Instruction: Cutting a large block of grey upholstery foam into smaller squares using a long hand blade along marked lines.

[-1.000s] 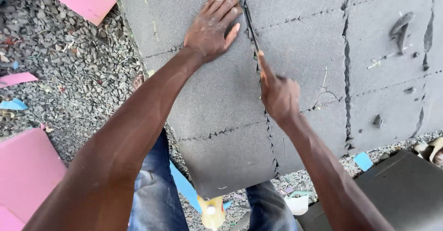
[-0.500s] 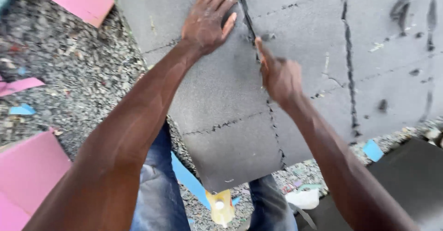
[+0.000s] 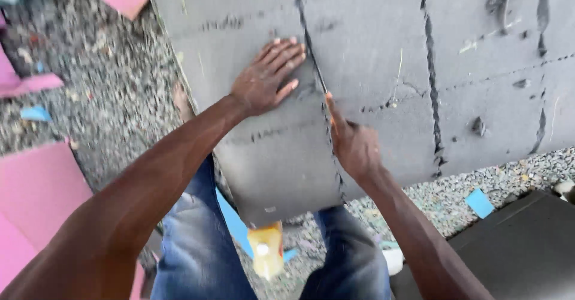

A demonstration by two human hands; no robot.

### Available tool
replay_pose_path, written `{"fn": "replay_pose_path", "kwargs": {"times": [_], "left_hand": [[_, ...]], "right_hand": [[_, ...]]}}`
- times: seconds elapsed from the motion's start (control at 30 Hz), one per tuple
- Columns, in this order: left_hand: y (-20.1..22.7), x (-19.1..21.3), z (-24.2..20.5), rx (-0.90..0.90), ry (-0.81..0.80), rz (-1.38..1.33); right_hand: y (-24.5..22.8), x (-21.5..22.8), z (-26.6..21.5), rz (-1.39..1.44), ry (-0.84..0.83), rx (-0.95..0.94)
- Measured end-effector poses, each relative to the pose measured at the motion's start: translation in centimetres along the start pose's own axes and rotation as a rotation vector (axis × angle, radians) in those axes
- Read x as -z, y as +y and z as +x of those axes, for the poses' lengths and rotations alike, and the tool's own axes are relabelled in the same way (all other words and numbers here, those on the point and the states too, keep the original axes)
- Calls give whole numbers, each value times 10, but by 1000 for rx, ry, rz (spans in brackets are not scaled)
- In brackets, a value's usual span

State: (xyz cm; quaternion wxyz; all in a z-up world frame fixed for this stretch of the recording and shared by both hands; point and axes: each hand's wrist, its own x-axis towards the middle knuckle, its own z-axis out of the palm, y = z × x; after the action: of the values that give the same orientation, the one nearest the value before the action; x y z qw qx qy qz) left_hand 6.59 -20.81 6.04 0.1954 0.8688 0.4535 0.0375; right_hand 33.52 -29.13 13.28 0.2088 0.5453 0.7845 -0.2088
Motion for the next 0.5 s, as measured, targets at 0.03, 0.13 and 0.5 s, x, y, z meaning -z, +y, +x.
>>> {"fn": "replay_pose_path", "kwargs": {"times": [0.03,0.13,0.5], "left_hand": [[18,-6,-23,-73,11,-53],[19,-20,-24,-26,56,-95],[15,-22,-18,-1,1,-58]], "right_hand": [[7,-17,-1,-29,191,100],[10,-29,1,48,190,108],[-12,-6,89,49,232,30]]}}
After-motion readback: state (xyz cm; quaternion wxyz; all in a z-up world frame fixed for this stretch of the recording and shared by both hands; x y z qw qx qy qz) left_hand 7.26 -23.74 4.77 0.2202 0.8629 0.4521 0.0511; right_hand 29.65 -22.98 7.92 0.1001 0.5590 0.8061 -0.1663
